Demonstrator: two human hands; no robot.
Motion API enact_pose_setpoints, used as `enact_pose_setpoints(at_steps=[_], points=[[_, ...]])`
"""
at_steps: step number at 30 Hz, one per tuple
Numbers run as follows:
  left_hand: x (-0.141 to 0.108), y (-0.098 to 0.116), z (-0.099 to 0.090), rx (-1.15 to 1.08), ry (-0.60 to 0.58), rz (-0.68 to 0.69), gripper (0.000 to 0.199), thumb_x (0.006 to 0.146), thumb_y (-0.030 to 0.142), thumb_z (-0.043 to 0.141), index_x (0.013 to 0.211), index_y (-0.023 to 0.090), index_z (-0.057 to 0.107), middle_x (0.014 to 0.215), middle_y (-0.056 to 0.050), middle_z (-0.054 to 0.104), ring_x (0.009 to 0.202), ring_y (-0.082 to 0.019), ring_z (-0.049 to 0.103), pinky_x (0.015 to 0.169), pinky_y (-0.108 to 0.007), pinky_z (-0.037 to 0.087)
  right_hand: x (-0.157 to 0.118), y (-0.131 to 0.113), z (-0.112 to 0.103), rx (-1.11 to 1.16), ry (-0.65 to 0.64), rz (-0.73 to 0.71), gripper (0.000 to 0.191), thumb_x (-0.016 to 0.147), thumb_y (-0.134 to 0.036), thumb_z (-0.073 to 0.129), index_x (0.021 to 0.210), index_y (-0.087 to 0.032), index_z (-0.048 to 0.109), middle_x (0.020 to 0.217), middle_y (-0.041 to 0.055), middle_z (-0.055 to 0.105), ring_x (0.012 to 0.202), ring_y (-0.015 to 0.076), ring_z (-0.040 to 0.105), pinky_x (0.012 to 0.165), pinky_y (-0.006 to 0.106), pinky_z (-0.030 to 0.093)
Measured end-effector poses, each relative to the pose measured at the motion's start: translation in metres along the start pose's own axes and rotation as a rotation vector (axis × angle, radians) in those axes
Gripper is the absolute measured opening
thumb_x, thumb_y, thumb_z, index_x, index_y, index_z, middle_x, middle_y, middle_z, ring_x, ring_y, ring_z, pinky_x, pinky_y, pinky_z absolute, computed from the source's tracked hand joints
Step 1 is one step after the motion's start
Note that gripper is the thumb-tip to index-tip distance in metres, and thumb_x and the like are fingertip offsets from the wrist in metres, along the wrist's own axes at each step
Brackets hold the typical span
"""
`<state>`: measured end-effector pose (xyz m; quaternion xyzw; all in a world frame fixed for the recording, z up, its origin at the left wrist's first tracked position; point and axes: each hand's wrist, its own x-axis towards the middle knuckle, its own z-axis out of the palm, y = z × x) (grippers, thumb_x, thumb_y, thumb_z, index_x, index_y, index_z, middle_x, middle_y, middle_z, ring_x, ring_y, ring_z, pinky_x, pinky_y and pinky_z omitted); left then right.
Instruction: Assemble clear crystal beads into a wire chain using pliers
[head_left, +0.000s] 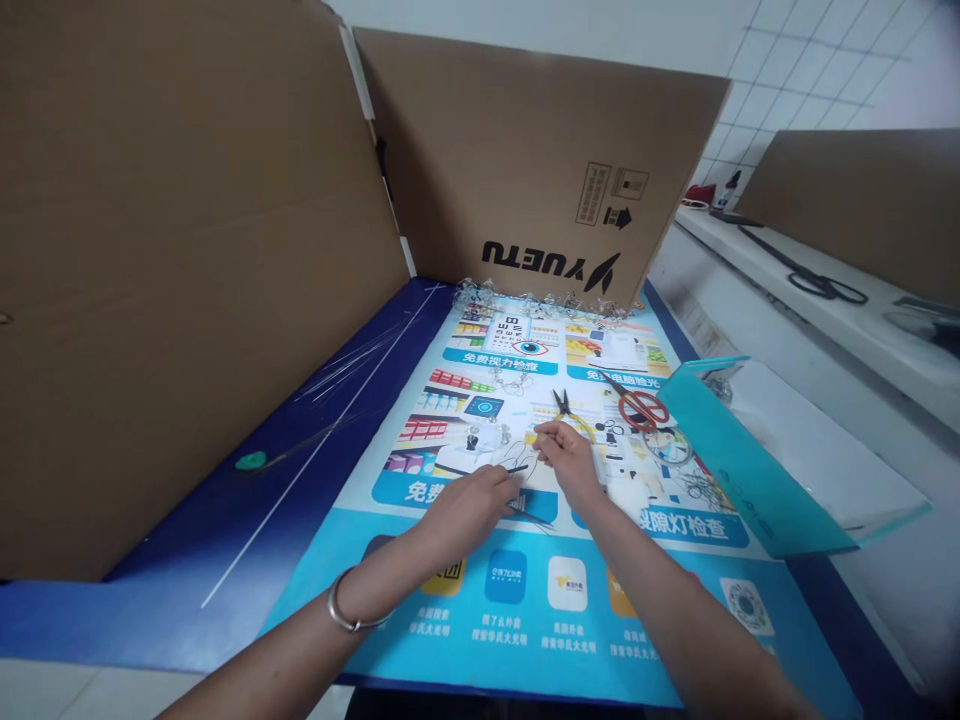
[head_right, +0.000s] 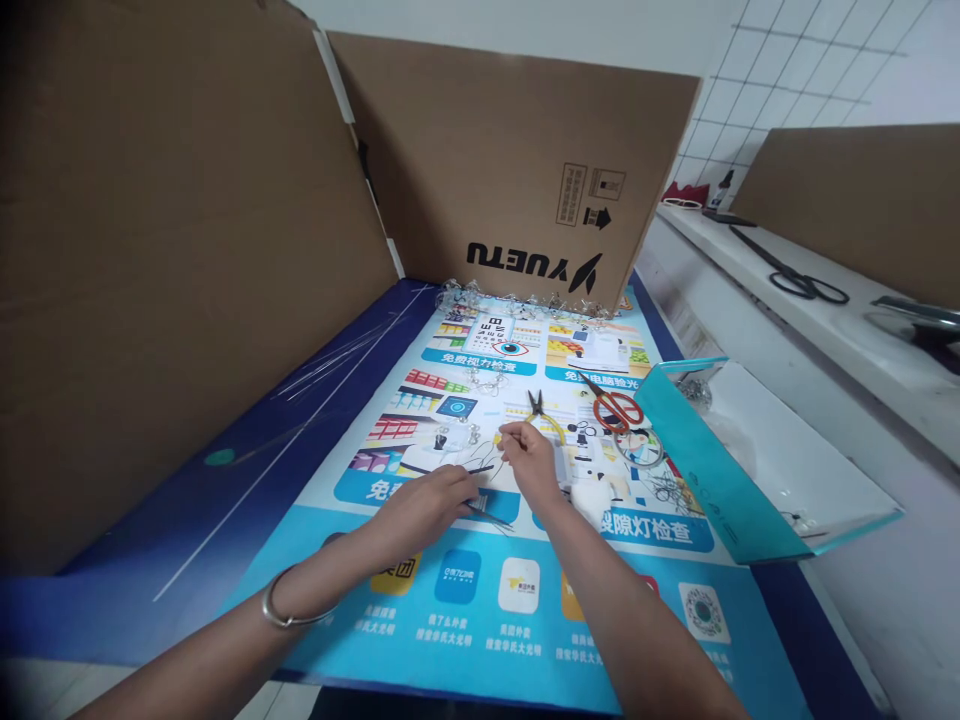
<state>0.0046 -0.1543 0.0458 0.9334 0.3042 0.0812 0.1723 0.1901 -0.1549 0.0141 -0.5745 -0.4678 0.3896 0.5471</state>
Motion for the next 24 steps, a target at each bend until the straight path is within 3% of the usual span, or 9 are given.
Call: enact_pose_setpoints(at_steps=[5, 18, 24], points=[[0.003, -0.001, 0.008, 0.009, -0.004, 0.039, 0.017, 0.086, 0.017, 0.039, 0.089, 0.018, 0.056, 0.091, -0.004, 0.055, 0.089, -0.018, 0.05, 0.076, -0.029, 0.04, 0.001, 0.003, -0.001, -0.002, -0.004, -0.007, 0.023, 0.076, -0.036, 0.049, 0.09, -0.02, 0.056, 0.072, -0.0007, 0.058, 0.059, 0.01, 0.052, 0.057, 0.024, 0.042], [-0.021, 0.004, 0.014, 0.175, 0.047, 0.085, 0.014, 0.086, 0.014, 0.041, 0.092, 0.017, 0.053, 0.087, -0.005, 0.054, 0.083, -0.02, 0.048, 0.073, -0.033, 0.04, -0.002, 0.003, -0.004, -0.053, -0.031, -0.021, 0.022, 0.077, -0.035, 0.045, 0.091, -0.02, 0.055, 0.072, -0.0001, 0.058, 0.061, 0.0109, 0.052, 0.056, 0.023, 0.042], [-0.025, 0.003, 0.018, 0.231, 0.059, 0.097, 0.016, 0.085, 0.01, 0.041, 0.094, 0.017, 0.052, 0.088, -0.005, 0.054, 0.086, -0.02, 0.049, 0.075, -0.034, 0.04, -0.006, -0.01, -0.01, -0.144, -0.212, -0.018, 0.022, 0.078, -0.035, 0.045, 0.09, -0.02, 0.057, 0.071, -0.0002, 0.059, 0.058, 0.0106, 0.052, 0.055, 0.023, 0.041]])
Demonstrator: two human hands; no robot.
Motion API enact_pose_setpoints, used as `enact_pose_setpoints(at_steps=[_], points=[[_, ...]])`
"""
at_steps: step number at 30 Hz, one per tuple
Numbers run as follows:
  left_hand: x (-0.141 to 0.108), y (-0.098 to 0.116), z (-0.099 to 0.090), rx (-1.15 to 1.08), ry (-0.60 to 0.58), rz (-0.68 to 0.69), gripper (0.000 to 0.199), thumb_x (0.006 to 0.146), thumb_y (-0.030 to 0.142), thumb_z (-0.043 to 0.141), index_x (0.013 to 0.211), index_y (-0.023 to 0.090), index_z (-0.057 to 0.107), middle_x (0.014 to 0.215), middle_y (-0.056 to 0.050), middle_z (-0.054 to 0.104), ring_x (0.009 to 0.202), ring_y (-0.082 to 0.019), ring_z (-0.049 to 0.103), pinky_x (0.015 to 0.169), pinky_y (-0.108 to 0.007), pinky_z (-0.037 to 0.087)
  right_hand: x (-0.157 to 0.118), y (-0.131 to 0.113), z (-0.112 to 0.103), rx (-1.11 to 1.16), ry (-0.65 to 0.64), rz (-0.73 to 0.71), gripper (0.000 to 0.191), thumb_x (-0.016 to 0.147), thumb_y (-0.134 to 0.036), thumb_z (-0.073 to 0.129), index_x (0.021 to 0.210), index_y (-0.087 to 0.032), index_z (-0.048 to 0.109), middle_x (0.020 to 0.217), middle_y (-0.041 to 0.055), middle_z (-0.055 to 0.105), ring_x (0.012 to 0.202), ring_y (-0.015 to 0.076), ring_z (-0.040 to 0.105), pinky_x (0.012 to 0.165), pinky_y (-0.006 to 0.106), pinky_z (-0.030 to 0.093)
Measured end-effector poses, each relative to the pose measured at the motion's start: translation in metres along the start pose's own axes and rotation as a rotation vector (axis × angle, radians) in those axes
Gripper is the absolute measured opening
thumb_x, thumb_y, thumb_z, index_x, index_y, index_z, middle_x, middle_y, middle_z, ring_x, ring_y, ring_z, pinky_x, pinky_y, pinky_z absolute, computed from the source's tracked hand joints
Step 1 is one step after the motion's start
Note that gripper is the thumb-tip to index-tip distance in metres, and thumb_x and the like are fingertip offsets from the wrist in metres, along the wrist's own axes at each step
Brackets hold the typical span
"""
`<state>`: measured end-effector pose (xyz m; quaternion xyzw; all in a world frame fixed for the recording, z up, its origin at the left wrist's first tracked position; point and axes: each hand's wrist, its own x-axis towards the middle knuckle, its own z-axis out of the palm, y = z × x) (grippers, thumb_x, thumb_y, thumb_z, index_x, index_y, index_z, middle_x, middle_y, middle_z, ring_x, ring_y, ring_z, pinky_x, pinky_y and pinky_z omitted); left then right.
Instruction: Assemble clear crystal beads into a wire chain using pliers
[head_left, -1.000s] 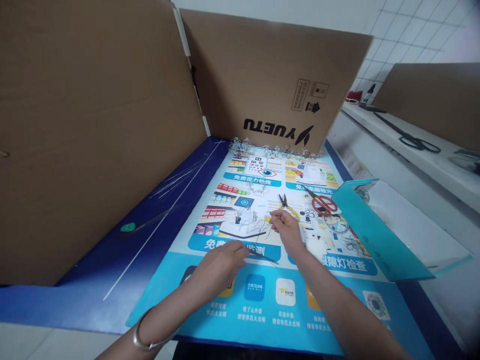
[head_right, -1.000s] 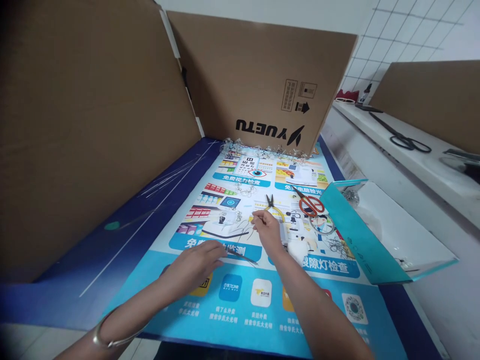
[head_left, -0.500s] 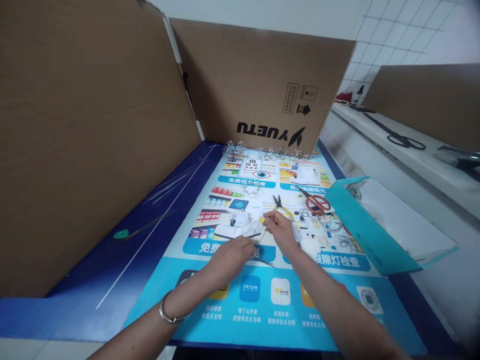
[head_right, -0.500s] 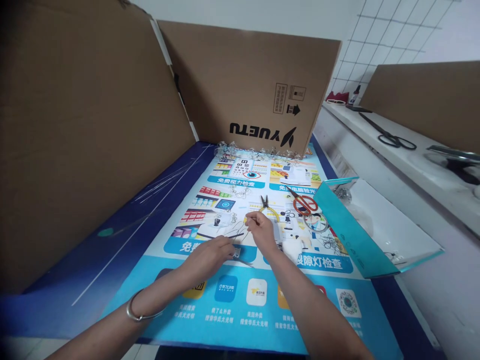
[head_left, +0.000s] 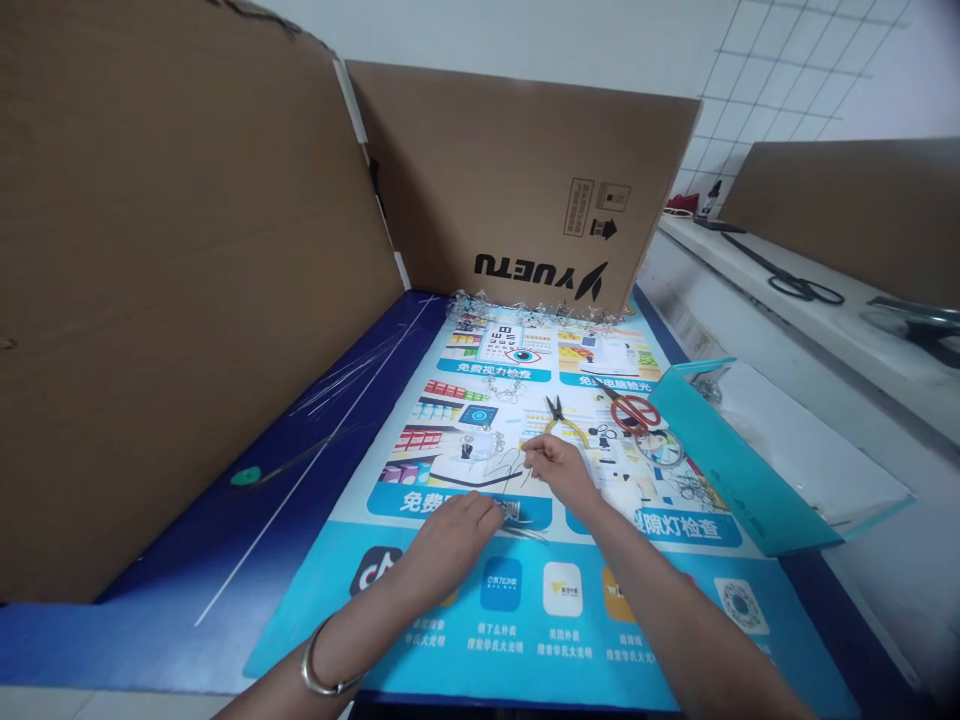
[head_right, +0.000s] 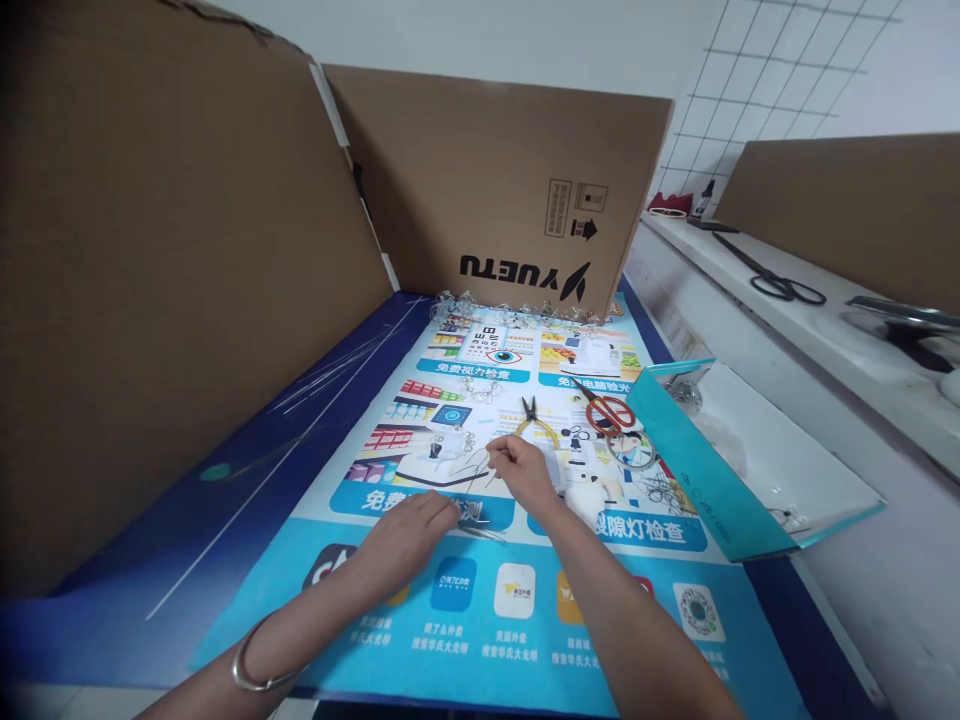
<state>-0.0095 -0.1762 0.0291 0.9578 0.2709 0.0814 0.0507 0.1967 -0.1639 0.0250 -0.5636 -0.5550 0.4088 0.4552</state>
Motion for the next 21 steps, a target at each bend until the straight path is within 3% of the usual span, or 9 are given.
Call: enact_pose_setpoints(at_steps=[6, 8, 11, 16, 21], points=[[-0.001, -0.001, 0.001, -0.004, -0.007, 0.004, 0.012, 0.085, 0.013, 0.043, 0.091, 0.017, 0.052, 0.086, -0.005, 0.054, 0.083, -0.021, 0.048, 0.074, -0.035, 0.039, -0.015, -0.028, -0.014, -0.148, -0.439, -0.016, 0.013, 0.066, -0.032, 0.062, 0.066, -0.019, 0.064, 0.058, -0.0026, 0.059, 0.053, 0.0112, 0.051, 0.048, 0.021, 0.036], [-0.001, 0.0, 0.0, -0.014, -0.011, -0.013, 0.011, 0.086, 0.013, 0.042, 0.089, 0.017, 0.052, 0.085, -0.005, 0.053, 0.083, -0.02, 0.048, 0.074, -0.034, 0.039, -0.02, -0.034, -0.014, -0.323, -0.56, -0.086, 0.01, 0.064, -0.03, 0.064, 0.066, -0.021, 0.064, 0.059, -0.0037, 0.059, 0.054, 0.0103, 0.05, 0.049, 0.02, 0.032], [-0.001, 0.001, -0.002, -0.028, 0.004, -0.03, 0.013, 0.086, 0.013, 0.04, 0.087, 0.017, 0.052, 0.085, -0.005, 0.054, 0.082, -0.019, 0.049, 0.074, -0.033, 0.039, -0.022, -0.037, -0.011, -0.502, -0.604, -0.163, 0.009, 0.068, -0.027, 0.059, 0.063, -0.021, 0.063, 0.057, -0.0048, 0.056, 0.053, 0.009, 0.047, 0.049, 0.019, 0.028], [0.0, -0.002, -0.003, -0.131, 0.031, -0.049, 0.014, 0.087, 0.017, 0.04, 0.086, 0.017, 0.054, 0.082, -0.005, 0.055, 0.08, -0.018, 0.05, 0.072, -0.031, 0.039, -0.022, -0.038, -0.012, -0.53, -0.607, -0.177, 0.01, 0.07, -0.024, 0.056, 0.063, -0.02, 0.063, 0.062, -0.0039, 0.06, 0.055, 0.0094, 0.048, 0.052, 0.02, 0.029], [-0.001, -0.015, -0.007, -0.276, 0.142, -0.139, 0.016, 0.088, 0.019, 0.038, 0.087, 0.017, 0.054, 0.085, -0.005, 0.057, 0.082, -0.017, 0.052, 0.073, -0.029, 0.04, -0.022, -0.039, -0.018, -0.552, -0.618, -0.164, 0.009, 0.069, -0.025, 0.057, 0.064, -0.02, 0.063, 0.063, -0.0033, 0.062, 0.055, 0.0099, 0.05, 0.052, 0.021, 0.03]])
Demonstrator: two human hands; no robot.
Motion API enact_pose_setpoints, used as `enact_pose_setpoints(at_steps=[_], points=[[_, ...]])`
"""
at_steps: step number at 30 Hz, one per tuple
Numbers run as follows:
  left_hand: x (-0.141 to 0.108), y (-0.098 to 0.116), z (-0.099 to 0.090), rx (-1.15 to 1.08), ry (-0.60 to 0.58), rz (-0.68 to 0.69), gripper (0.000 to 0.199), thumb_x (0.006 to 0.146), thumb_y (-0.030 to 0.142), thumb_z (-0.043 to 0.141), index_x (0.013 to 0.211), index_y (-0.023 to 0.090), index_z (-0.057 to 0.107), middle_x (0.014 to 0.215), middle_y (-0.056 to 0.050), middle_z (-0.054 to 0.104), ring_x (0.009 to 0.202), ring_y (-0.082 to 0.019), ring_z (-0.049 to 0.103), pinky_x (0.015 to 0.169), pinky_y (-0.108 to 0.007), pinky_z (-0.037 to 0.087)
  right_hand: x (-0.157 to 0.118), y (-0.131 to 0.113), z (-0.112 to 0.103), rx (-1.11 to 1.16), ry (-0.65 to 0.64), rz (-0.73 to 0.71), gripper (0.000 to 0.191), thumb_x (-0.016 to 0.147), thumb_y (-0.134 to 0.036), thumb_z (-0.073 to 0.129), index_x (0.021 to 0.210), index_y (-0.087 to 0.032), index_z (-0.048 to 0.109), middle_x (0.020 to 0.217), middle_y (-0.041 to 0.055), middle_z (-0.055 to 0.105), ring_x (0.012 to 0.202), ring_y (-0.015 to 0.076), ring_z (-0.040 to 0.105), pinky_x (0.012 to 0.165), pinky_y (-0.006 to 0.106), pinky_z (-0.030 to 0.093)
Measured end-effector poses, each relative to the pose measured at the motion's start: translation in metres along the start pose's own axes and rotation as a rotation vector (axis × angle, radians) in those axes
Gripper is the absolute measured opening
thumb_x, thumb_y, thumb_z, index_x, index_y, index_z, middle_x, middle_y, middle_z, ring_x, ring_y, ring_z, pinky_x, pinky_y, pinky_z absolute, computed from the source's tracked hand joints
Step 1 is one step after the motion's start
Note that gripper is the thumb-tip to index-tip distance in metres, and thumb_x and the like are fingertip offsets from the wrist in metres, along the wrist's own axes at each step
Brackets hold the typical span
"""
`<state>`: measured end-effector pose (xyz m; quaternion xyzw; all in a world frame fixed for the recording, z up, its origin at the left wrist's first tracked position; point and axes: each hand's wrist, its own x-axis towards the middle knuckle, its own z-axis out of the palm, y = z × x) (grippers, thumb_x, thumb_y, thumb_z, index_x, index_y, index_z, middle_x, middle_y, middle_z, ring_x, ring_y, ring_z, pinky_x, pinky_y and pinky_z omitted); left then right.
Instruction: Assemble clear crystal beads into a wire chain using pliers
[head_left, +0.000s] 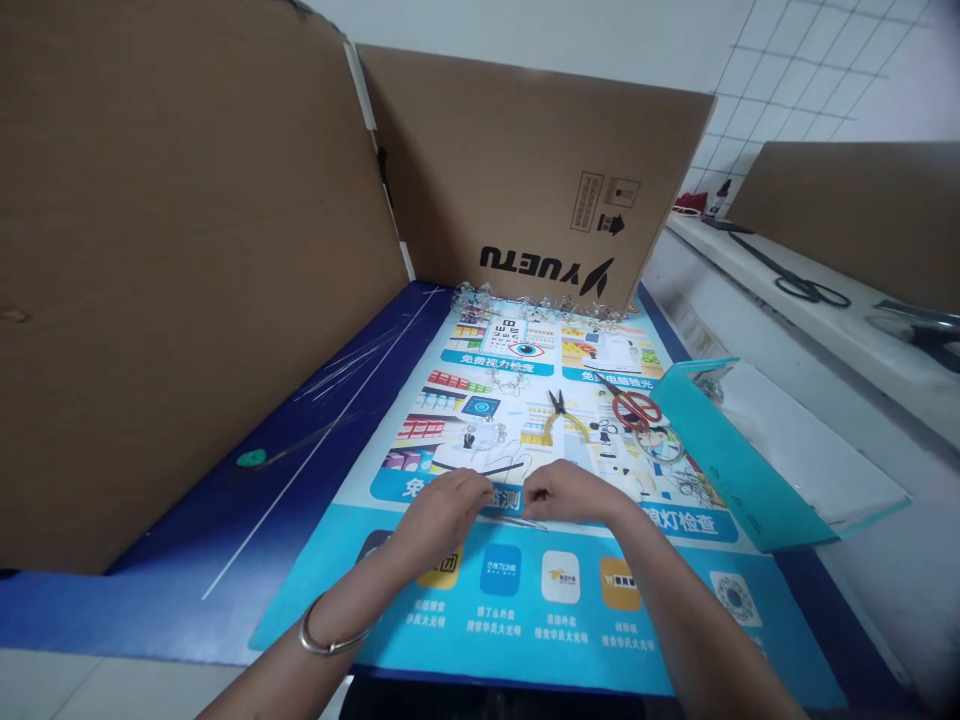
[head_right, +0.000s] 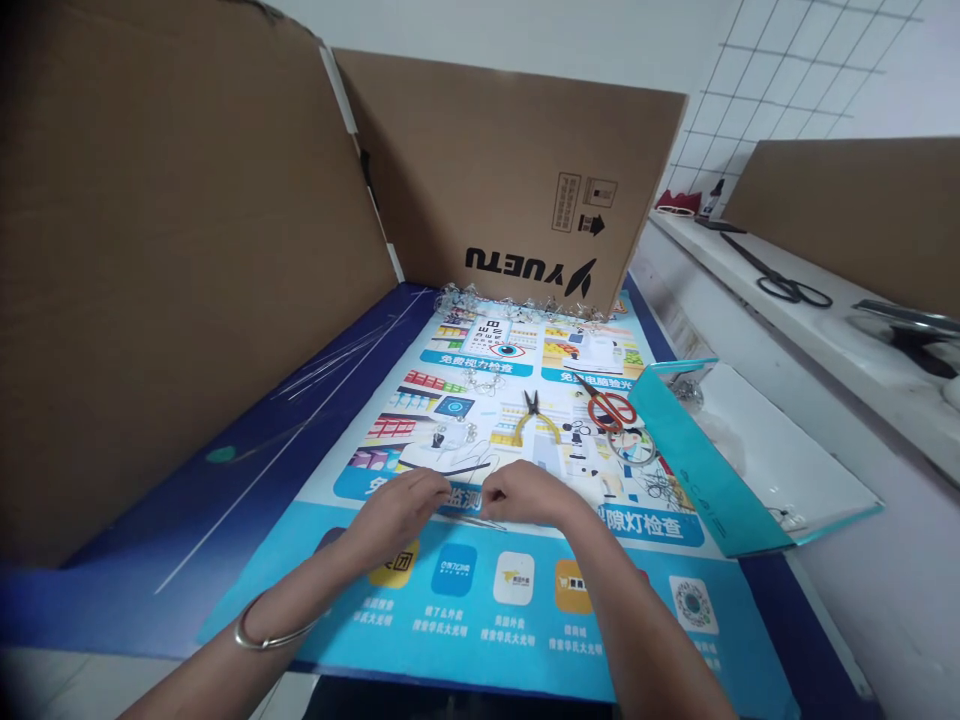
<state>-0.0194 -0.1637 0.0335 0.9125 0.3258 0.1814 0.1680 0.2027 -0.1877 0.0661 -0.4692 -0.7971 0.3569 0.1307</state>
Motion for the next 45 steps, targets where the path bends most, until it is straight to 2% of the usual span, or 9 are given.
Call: enact_pose_setpoints(at_steps=[6, 13, 20, 25, 30, 34, 40, 45], points=[[-0.002, -0.008, -0.011, -0.127, 0.047, -0.065, 0.018, 0.089, 0.02, 0.037, 0.088, 0.017, 0.055, 0.086, -0.005, 0.058, 0.083, -0.016, 0.052, 0.073, -0.027, 0.04, 0.003, 0.0, 0.0, 0.006, -0.033, 0.004, 0.01, 0.071, -0.024, 0.055, 0.068, -0.02, 0.064, 0.066, -0.0029, 0.062, 0.056, 0.0102, 0.051, 0.051, 0.02, 0.032], [-0.004, -0.005, -0.018, -0.205, -0.082, -0.008, 0.019, 0.088, 0.025, 0.041, 0.086, 0.018, 0.058, 0.083, -0.003, 0.059, 0.08, -0.016, 0.052, 0.072, -0.027, 0.04, 0.01, 0.001, -0.001, 0.049, -0.029, -0.048, 0.012, 0.074, -0.025, 0.055, 0.074, -0.021, 0.066, 0.076, -0.001, 0.063, 0.066, 0.012, 0.055, 0.058, 0.021, 0.038], [-0.006, -0.011, -0.009, -0.171, -0.128, 0.076, 0.021, 0.088, 0.025, 0.04, 0.09, 0.02, 0.06, 0.084, -0.003, 0.06, 0.08, -0.017, 0.054, 0.071, -0.028, 0.041, 0.018, 0.0, 0.002, 0.104, 0.017, -0.021, 0.012, 0.076, -0.025, 0.055, 0.077, -0.018, 0.064, 0.076, -0.0001, 0.061, 0.069, 0.0109, 0.054, 0.06, 0.02, 0.038], [-0.009, -0.014, -0.003, -0.097, -0.105, 0.056, 0.019, 0.086, 0.027, 0.043, 0.089, 0.019, 0.06, 0.08, -0.004, 0.061, 0.077, -0.018, 0.055, 0.068, -0.029, 0.041, 0.022, -0.004, 0.005, 0.079, 0.113, -0.007, 0.011, 0.078, -0.026, 0.055, 0.075, -0.018, 0.062, 0.074, -0.0002, 0.059, 0.07, 0.0108, 0.053, 0.062, 0.02, 0.038], [-0.01, -0.015, 0.0, -0.005, -0.014, 0.095, 0.02, 0.086, 0.02, 0.04, 0.088, 0.019, 0.06, 0.076, -0.004, 0.059, 0.075, -0.017, 0.053, 0.066, -0.028, 0.039, 0.023, -0.012, 0.006, 0.025, 0.177, -0.01, 0.012, 0.08, -0.027, 0.054, 0.074, -0.018, 0.061, 0.073, -0.0005, 0.057, 0.069, 0.0104, 0.052, 0.063, 0.02, 0.037], [-0.007, -0.013, -0.003, 0.187, 0.041, 0.04, 0.012, 0.082, 0.014, 0.047, 0.08, 0.017, 0.058, 0.076, -0.004, 0.056, 0.077, -0.019, 0.049, 0.068, -0.031, 0.035, 0.021, -0.018, 0.01, -0.148, 0.226, -0.014, 0.014, 0.083, -0.026, 0.051, 0.075, -0.019, 0.06, 0.075, -0.0003, 0.057, 0.074, 0.011, 0.051, 0.067, 0.021, 0.036], [0.005, 0.001, -0.011, 0.365, 0.086, 0.08, 0.005, 0.082, 0.017, 0.052, 0.078, 0.017, 0.055, 0.075, -0.005, 0.055, 0.079, -0.021, 0.045, 0.069, -0.035, 0.03, 0.016, -0.018, 0.021, -0.634, 0.256, 0.066, 0.019, 0.086, -0.027, 0.044, 0.078, -0.021, 0.06, 0.079, 0.0014, 0.056, 0.081, 0.0129, 0.049, 0.071, 0.023, 0.034], [0.02, 0.016, -0.011, 0.432, 0.116, 0.067, 0.005, 0.082, 0.017, 0.052, 0.078, 0.017, 0.056, 0.075, -0.005, 0.054, 0.081, -0.022, 0.043, 0.07, -0.035, 0.03, 0.011, -0.015, 0.021, -0.758, 0.331, 0.109, 0.02, 0.086, -0.021, 0.04, 0.079, -0.019, 0.059, 0.08, 0.0038, 0.055, 0.081, 0.0146, 0.047, 0.071, 0.025, 0.032]])
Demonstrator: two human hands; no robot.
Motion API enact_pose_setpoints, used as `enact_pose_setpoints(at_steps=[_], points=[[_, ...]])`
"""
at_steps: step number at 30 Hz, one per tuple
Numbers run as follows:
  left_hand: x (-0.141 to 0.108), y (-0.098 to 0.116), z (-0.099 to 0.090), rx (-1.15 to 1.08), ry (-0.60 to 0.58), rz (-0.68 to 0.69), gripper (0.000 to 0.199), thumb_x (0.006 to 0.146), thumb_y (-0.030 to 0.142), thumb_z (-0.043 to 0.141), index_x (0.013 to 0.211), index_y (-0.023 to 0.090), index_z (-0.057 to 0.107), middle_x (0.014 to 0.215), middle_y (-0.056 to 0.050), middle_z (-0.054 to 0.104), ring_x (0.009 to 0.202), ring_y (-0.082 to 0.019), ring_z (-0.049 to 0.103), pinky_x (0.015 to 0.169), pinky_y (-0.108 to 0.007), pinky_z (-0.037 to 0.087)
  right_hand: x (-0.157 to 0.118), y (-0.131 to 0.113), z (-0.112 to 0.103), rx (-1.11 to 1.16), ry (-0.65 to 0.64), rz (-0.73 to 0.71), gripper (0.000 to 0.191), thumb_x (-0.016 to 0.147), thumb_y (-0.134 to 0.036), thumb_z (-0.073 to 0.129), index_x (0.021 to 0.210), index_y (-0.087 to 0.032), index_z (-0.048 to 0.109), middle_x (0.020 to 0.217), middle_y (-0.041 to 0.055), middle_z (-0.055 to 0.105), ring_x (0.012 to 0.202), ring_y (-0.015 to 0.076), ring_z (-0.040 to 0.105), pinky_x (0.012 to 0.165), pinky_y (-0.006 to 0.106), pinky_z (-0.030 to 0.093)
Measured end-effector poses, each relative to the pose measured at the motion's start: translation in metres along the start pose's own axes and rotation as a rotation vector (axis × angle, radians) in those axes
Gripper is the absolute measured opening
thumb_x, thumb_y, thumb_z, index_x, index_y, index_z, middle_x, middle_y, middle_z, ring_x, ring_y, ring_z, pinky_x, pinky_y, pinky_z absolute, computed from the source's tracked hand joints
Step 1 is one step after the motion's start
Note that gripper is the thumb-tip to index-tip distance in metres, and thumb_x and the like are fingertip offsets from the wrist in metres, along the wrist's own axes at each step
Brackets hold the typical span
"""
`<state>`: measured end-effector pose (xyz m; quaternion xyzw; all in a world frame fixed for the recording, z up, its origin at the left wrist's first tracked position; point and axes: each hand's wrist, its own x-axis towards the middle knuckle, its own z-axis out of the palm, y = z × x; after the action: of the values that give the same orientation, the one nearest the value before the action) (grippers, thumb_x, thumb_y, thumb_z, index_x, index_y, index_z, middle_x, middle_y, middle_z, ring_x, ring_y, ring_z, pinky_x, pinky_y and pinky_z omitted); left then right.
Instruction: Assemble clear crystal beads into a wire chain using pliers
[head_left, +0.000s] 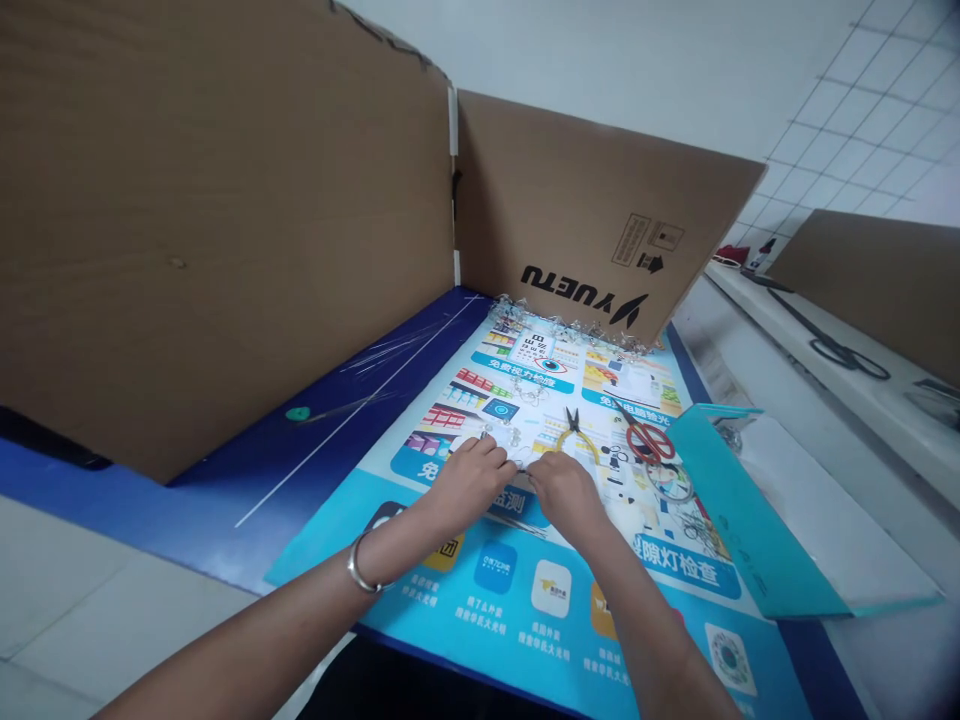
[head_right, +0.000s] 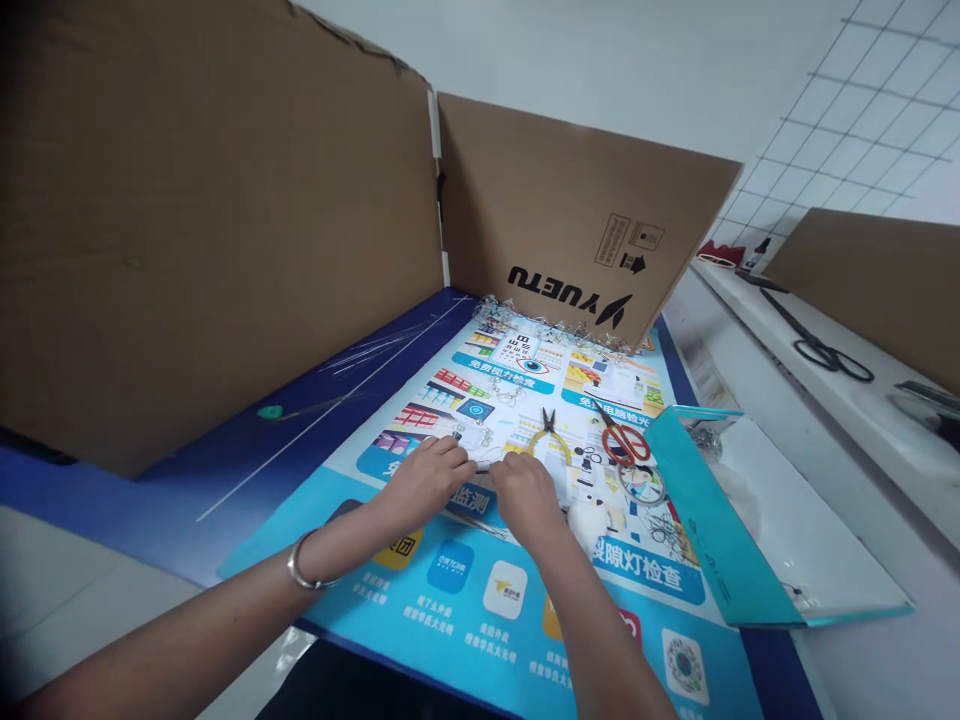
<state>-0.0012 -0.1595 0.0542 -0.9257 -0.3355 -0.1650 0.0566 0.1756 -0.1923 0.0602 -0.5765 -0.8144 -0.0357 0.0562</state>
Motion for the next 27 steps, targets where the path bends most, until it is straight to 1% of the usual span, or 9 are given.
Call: enact_pose_setpoints(at_steps=[4, 8, 13, 19, 23, 27], points=[[0.017, 0.01, 0.003, 0.0, 0.0, -0.027, 0.01, 0.083, 0.017, 0.048, 0.078, 0.016, 0.057, 0.078, -0.006, 0.054, 0.084, -0.022, 0.043, 0.072, -0.035, 0.031, -0.003, 0.005, -0.003, -0.082, 0.067, 0.068, 0.02, 0.085, -0.014, 0.039, 0.079, -0.018, 0.057, 0.083, 0.0062, 0.054, 0.082, 0.0175, 0.044, 0.07, 0.028, 0.03], [0.03, 0.02, 0.012, -0.007, 0.013, -0.067, 0.011, 0.084, 0.017, 0.047, 0.079, 0.016, 0.058, 0.081, -0.007, 0.053, 0.086, -0.022, 0.044, 0.075, -0.037, 0.032, -0.005, 0.009, -0.005, -0.144, 0.105, 0.112, 0.015, 0.084, -0.015, 0.042, 0.08, -0.018, 0.057, 0.085, 0.0071, 0.053, 0.084, 0.0196, 0.043, 0.068, 0.029, 0.03], [0.036, 0.027, 0.02, -0.038, 0.028, -0.1, 0.012, 0.085, 0.014, 0.045, 0.08, 0.015, 0.056, 0.083, -0.007, 0.052, 0.087, -0.021, 0.044, 0.076, -0.035, 0.035, -0.006, 0.007, -0.003, -0.191, 0.125, 0.137, 0.014, 0.083, -0.013, 0.044, 0.085, -0.018, 0.056, 0.087, 0.0076, 0.052, 0.084, 0.0202, 0.042, 0.068, 0.03, 0.03], [0.034, 0.025, 0.018, -0.078, 0.017, -0.085, 0.012, 0.085, 0.014, 0.044, 0.082, 0.015, 0.055, 0.083, -0.007, 0.051, 0.087, -0.02, 0.044, 0.076, -0.033, 0.037, -0.004, 0.001, -0.001, -0.202, 0.132, 0.146, 0.014, 0.083, -0.013, 0.043, 0.083, -0.018, 0.056, 0.086, 0.0086, 0.052, 0.085, 0.021, 0.042, 0.07, 0.032, 0.031], [0.034, 0.021, 0.017, -0.102, 0.01, -0.085, 0.013, 0.085, 0.013, 0.043, 0.08, 0.015, 0.054, 0.084, -0.007, 0.051, 0.087, -0.02, 0.045, 0.075, -0.033, 0.038, -0.004, -0.001, 0.003, -0.197, 0.132, 0.157, 0.016, 0.083, -0.012, 0.043, 0.088, -0.019, 0.056, 0.088, 0.0083, 0.052, 0.083, 0.02, 0.043, 0.068, 0.03, 0.032], [0.033, 0.017, 0.02, -0.133, 0.002, -0.102, 0.013, 0.085, 0.012, 0.043, 0.079, 0.015, 0.055, 0.083, -0.007, 0.051, 0.086, -0.021, 0.045, 0.072, -0.032, 0.039, -0.003, -0.001, 0.007, -0.192, 0.132, 0.158, 0.016, 0.083, -0.013, 0.043, 0.088, -0.02, 0.056, 0.087, 0.0071, 0.053, 0.083, 0.019, 0.044, 0.067, 0.029, 0.032]])
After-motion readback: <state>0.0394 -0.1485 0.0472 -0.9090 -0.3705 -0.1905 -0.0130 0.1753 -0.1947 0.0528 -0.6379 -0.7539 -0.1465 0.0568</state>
